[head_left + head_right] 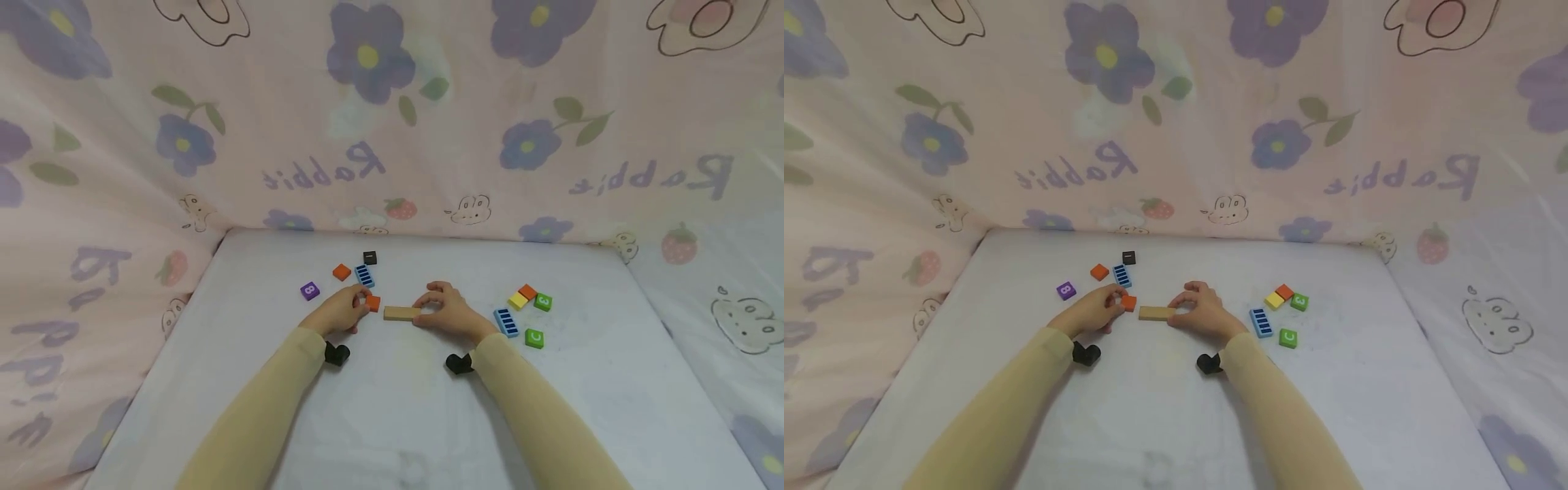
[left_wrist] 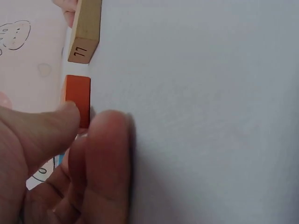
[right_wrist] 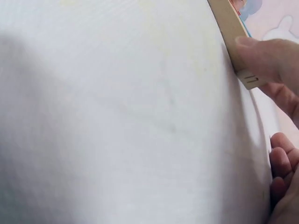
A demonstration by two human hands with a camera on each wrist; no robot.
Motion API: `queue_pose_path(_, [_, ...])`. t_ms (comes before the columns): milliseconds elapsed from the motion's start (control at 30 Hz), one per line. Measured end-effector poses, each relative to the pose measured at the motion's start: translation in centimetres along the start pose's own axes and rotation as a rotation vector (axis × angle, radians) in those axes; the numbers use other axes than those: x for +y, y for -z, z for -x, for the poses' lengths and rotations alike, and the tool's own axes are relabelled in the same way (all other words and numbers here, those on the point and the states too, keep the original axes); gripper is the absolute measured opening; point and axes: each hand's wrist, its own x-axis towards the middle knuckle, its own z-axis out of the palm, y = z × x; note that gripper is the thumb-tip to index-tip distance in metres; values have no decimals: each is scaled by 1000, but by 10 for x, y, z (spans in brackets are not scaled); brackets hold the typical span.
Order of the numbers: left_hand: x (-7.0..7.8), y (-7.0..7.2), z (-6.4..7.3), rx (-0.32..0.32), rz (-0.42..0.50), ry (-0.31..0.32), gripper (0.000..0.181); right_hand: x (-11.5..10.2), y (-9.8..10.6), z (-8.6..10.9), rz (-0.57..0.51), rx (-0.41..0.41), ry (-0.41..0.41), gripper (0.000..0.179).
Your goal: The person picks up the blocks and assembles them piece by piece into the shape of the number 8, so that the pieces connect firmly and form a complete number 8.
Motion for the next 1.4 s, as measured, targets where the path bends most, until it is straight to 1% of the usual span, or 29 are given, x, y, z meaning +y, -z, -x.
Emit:
queue_pose_path(67, [-4,-3,1,-4,27,13,34,2,-3,1,1,-6,-3,31])
queue_pose_path(167, [-8,-4,2,0,57,22,34,2,-4,2,7,-2,5,33])
queue_pose_path(333, [-5,-3,1,-9,89,-4,35,0,-2,4,11,22,14,32])
queue_pose_path(467, [-7,-2,1,-12,103,-4,34,0,-2,5,11,6,28,33])
queue_pose_path(567, [-6,0,0,-2,100,3,33,0,-1,4,26,3,51,32])
queue_pose_path(700, [-4,1,-2,10,87,10,34,0,-1,4,36,19,70,29])
queue_pose_path(900, [-2,-4,-5,8,77,22,35,1,-2,6,34,17,53,29])
queue_pose_path(1033, [-3,-7,-3,20,92,27,34,-1,-3,7,36,21,51,29])
queue_pose_path(1167, [-2,-8,-1,36,80,34,32,-2,-4,8,40,24,51,29])
queue_pose_path(1400, [-1,-11,1,66,38,2,35,-2,-4,8,43,31,40,28])
